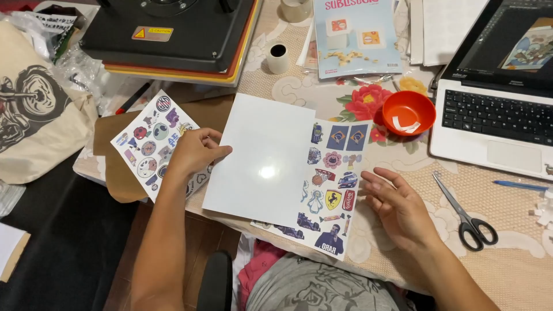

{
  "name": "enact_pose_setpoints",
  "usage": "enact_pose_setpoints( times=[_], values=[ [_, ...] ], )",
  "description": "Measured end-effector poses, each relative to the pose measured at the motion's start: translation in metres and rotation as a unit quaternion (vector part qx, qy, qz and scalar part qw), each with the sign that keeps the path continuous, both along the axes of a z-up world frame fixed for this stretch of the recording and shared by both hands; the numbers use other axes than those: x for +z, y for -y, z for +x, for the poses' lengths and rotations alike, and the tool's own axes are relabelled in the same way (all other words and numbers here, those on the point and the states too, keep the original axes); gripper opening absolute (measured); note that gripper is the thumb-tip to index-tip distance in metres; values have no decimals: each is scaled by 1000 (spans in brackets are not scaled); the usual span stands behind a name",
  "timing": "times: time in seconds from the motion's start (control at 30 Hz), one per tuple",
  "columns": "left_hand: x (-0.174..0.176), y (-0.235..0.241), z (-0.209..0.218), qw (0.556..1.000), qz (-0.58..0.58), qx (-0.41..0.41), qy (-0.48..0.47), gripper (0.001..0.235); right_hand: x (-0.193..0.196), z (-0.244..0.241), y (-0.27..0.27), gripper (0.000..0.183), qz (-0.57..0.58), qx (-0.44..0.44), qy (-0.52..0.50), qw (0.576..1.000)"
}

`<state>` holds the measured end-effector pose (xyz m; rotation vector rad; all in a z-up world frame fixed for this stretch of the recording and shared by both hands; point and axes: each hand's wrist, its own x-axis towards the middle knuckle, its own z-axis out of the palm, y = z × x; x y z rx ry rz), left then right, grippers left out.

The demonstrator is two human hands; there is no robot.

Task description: The person handles a sheet of white transfer paper, peeling off small pieces of tape from its surface and placing them into a red bowl. They then use scissors to cut a strip of white tape into smaller pieces.

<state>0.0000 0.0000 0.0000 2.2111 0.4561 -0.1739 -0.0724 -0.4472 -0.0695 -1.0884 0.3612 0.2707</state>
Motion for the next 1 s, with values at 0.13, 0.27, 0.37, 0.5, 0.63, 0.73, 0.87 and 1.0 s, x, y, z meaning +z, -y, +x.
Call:
enact_pose_setpoints(
  times=[0.13,0.27,0.37,0.5,0.63,0.73,0.87,1.0],
  values=[
    [13,4,-5,994,-89,-26,57,46,4,7,-12,59,-46,8,30,998],
    [28,6,-5,969,-183,-89,142,40,-10,20,-14,48,-132,61,38,989],
    [41,19,-1,952,-211,-128,182,38,-9,22,-17,32,-168,73,45,982],
    [71,71,-5,946,-181,-175,204,32,1,22,-15,22,-154,23,89,984],
    [63,120,2,937,-165,-214,220,32,29,23,-17,21,-135,-13,128,982],
    [54,144,5,924,-170,-245,241,33,59,21,-27,20,-110,-43,174,978],
    [30,143,10,921,-211,-239,225,35,75,22,-59,24,-109,-7,311,944],
    [-10,119,27,929,-306,-143,150,36,61,32,-96,52,-203,131,517,821]
  ],
)
